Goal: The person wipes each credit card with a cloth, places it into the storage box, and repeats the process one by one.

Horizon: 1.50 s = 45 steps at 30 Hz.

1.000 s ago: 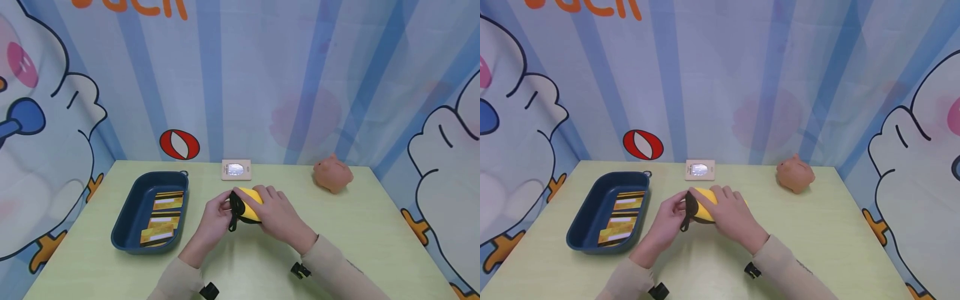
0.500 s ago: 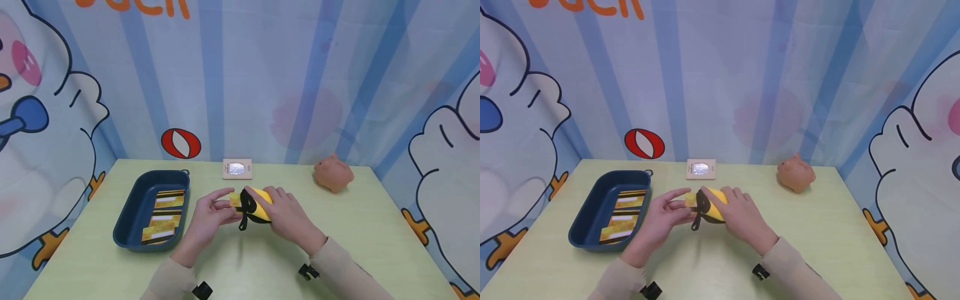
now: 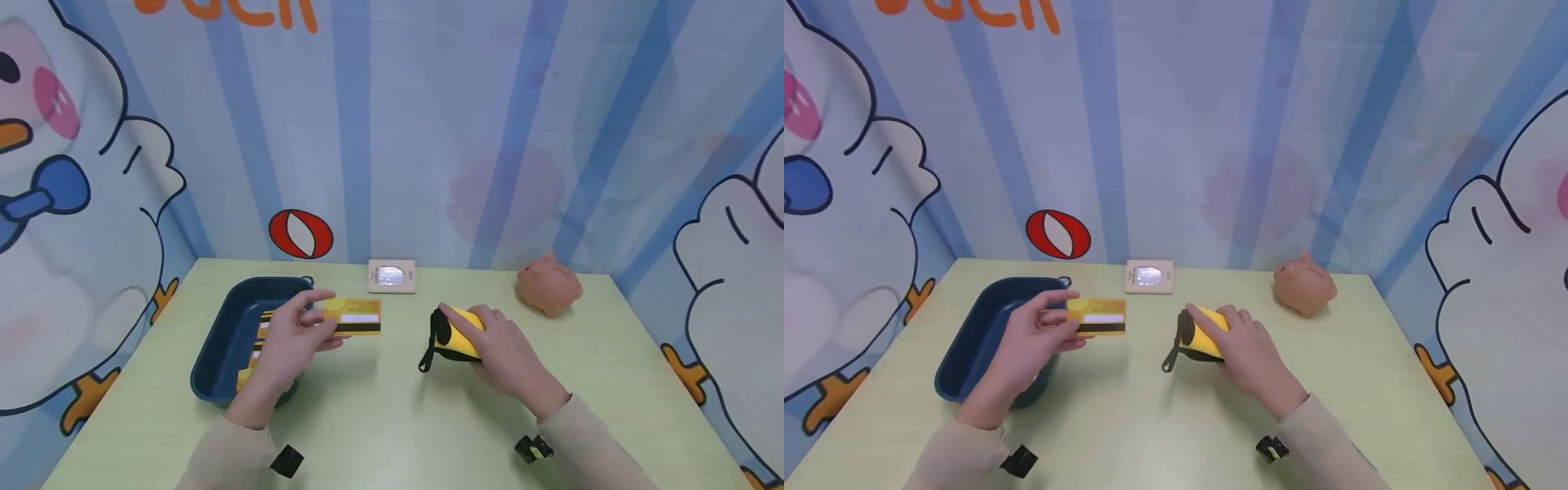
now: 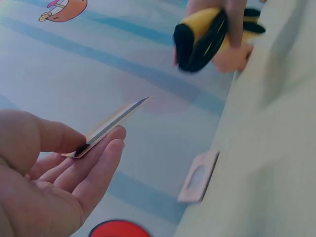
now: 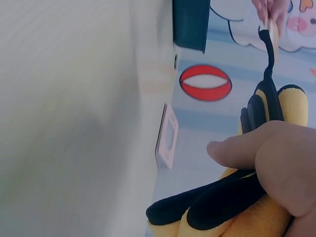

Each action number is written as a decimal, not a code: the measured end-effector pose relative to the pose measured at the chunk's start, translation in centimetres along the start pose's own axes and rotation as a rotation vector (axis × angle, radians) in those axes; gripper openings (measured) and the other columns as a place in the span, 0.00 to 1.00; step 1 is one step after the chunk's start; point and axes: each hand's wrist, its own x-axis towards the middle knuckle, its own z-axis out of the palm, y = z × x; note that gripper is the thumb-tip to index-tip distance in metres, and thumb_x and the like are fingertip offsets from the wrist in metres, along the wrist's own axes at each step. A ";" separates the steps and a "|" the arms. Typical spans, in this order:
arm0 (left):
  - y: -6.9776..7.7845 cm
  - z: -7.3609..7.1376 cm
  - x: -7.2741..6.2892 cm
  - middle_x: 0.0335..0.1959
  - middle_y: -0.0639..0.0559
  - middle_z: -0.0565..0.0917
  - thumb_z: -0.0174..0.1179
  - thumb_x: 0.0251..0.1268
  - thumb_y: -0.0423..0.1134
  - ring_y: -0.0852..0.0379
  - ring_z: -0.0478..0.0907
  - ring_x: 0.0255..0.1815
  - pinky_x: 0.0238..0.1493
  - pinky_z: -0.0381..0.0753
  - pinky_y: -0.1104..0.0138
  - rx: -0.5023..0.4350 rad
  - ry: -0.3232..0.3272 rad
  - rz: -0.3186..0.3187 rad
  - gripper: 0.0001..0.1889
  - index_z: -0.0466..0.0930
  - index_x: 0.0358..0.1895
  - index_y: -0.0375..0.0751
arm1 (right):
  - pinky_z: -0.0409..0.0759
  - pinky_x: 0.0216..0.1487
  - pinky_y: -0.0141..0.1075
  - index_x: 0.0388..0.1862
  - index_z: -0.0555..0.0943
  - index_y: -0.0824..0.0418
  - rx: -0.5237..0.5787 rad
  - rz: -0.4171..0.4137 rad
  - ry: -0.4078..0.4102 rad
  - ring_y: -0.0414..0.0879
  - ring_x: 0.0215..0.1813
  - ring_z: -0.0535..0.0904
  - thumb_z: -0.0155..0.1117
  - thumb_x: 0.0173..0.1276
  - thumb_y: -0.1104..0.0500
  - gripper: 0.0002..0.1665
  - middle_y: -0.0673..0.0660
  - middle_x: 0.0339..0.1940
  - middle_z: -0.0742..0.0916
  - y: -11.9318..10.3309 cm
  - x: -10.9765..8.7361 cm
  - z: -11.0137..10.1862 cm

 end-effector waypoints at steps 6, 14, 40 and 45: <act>0.0 -5.1 0.6 0.55 0.35 0.86 0.60 0.79 0.37 0.40 0.87 0.52 0.43 0.90 0.63 0.232 0.099 0.050 0.18 0.74 0.66 0.38 | 0.83 0.41 0.51 0.83 0.66 0.46 0.006 0.046 0.029 0.59 0.44 0.79 0.82 0.47 0.71 0.64 0.65 0.55 0.81 2.2 -1.7 -0.6; -2.2 -10.6 0.3 0.43 0.38 0.87 0.60 0.76 0.39 0.45 0.79 0.42 0.40 0.79 0.59 0.610 0.177 0.015 0.15 0.78 0.59 0.35 | 0.83 0.40 0.53 0.82 0.67 0.48 0.013 0.098 0.023 0.58 0.44 0.78 0.81 0.48 0.72 0.62 0.66 0.51 0.81 4.2 -3.8 -0.9; -4.2 -11.8 -0.4 0.44 0.39 0.86 0.63 0.72 0.37 0.46 0.79 0.42 0.48 0.83 0.48 1.006 -0.207 -0.186 0.13 0.84 0.49 0.29 | 0.81 0.31 0.59 0.83 0.60 0.57 0.032 0.500 -0.338 0.67 0.43 0.78 0.78 0.64 0.55 0.54 0.77 0.54 0.78 7.2 -7.3 0.3; -4.0 -11.3 -0.6 0.44 0.37 0.86 0.64 0.73 0.38 0.45 0.79 0.42 0.46 0.84 0.48 1.059 -0.241 -0.183 0.16 0.83 0.50 0.26 | 0.80 0.31 0.58 0.85 0.57 0.59 0.067 0.582 -0.445 0.69 0.42 0.77 0.73 0.69 0.46 0.53 0.80 0.55 0.76 6.4 -6.9 0.1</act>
